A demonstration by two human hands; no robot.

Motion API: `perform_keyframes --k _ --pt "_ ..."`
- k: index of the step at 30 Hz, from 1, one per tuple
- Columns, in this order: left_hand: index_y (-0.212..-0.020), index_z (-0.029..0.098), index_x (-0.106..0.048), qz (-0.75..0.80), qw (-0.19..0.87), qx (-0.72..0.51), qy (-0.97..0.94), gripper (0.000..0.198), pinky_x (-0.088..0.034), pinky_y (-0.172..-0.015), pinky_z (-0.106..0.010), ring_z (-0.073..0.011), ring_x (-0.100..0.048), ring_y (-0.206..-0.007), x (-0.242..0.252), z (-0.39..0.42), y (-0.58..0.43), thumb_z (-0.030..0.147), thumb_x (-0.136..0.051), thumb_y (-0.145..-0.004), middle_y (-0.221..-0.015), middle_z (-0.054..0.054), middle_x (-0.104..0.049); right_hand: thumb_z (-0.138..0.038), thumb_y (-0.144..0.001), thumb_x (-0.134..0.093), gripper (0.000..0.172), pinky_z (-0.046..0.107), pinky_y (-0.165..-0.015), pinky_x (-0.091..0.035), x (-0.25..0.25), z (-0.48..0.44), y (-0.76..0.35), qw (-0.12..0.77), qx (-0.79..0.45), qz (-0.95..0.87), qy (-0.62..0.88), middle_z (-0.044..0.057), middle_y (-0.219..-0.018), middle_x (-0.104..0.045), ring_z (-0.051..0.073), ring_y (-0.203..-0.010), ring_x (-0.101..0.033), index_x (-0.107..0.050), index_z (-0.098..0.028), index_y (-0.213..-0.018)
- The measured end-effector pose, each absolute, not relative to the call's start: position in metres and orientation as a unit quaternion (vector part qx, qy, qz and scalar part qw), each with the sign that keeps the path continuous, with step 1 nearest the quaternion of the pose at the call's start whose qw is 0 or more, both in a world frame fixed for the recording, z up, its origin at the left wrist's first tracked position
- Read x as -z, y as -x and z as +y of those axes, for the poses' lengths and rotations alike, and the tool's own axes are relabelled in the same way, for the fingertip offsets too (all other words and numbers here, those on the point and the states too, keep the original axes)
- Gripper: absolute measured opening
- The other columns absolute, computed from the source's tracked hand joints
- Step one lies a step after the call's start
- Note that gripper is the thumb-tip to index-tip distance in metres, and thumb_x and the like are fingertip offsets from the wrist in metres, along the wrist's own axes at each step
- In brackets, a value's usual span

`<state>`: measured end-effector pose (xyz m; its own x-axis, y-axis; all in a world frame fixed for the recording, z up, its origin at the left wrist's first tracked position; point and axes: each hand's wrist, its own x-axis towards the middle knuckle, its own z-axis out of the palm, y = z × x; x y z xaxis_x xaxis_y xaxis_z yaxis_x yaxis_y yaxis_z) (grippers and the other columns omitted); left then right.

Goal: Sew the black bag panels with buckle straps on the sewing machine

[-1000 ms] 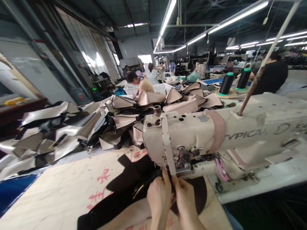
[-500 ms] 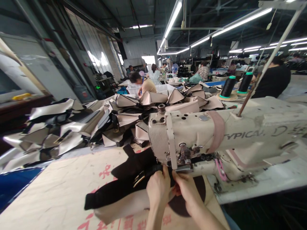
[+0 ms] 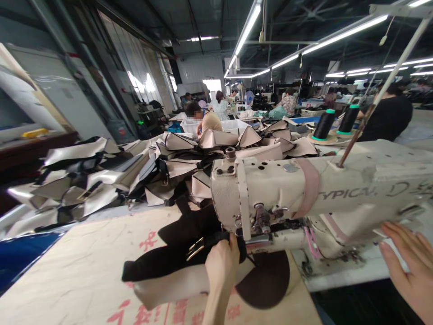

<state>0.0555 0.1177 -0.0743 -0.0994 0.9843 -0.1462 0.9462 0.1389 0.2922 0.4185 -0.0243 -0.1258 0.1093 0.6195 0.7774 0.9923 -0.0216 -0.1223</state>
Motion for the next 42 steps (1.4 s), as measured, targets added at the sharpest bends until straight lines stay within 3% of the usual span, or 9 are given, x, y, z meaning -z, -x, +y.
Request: perform_keyframes --k 7,16,25,35,42 --pt "-0.089 0.013 -0.068 0.736 0.139 -0.037 -0.662 0.041 -0.042 -0.064 -0.029 -0.0254 -0.065 -0.079 0.071 0.112 -0.057 0.033 -0.032 -0.089 -0.082 -0.015 -0.069 -0.027 -0.087 -0.045 0.047 0.045 -0.100 -0.035 0.182 -0.029 -0.406 0.343 0.301 -0.602 0.655 0.010 -0.124 -0.052 0.028 -0.111 -0.051 -0.041 -0.016 -0.132" --pt "-0.086 0.013 -0.067 0.734 0.125 -0.033 -0.667 0.046 -0.043 -0.065 -0.032 -0.0276 -0.065 -0.081 0.076 0.114 -0.057 0.038 -0.029 -0.090 -0.082 -0.016 -0.069 -0.034 -0.089 -0.038 0.040 0.048 -0.106 -0.024 0.119 -0.026 -0.414 0.326 0.289 -0.592 0.677 0.009 -0.119 -0.056 0.026 -0.110 -0.052 -0.050 -0.016 -0.123" --pt "-0.085 0.010 -0.067 0.728 0.106 -0.028 -0.677 0.038 -0.044 -0.067 -0.029 -0.0252 -0.064 -0.080 0.072 0.123 -0.056 0.029 -0.035 -0.087 -0.083 -0.018 -0.068 -0.030 -0.089 -0.042 0.041 0.047 -0.106 -0.024 0.126 -0.023 -0.405 0.330 0.300 -0.574 0.687 0.010 -0.122 -0.053 0.027 -0.115 -0.048 -0.047 -0.015 -0.126" --pt "-0.083 0.014 -0.066 0.702 0.125 -0.050 -0.699 0.032 -0.042 -0.071 -0.023 -0.0210 -0.063 -0.091 0.078 0.146 -0.048 0.020 -0.035 -0.084 -0.088 -0.013 -0.069 -0.030 -0.087 -0.043 0.042 0.046 -0.105 -0.025 0.131 -0.023 -0.408 0.329 0.302 -0.580 0.682 0.010 -0.122 -0.053 0.027 -0.115 -0.048 -0.047 -0.014 -0.125" --pt "-0.086 0.016 -0.064 0.689 0.125 -0.047 -0.712 0.029 -0.041 -0.068 -0.024 -0.0213 -0.062 -0.087 0.077 0.147 -0.047 0.019 -0.035 -0.084 -0.089 -0.011 -0.069 -0.033 -0.087 -0.043 0.046 0.046 -0.104 -0.027 0.135 -0.025 -0.413 0.319 0.300 -0.589 0.679 0.012 -0.123 -0.052 0.029 -0.115 -0.047 -0.045 -0.012 -0.127"
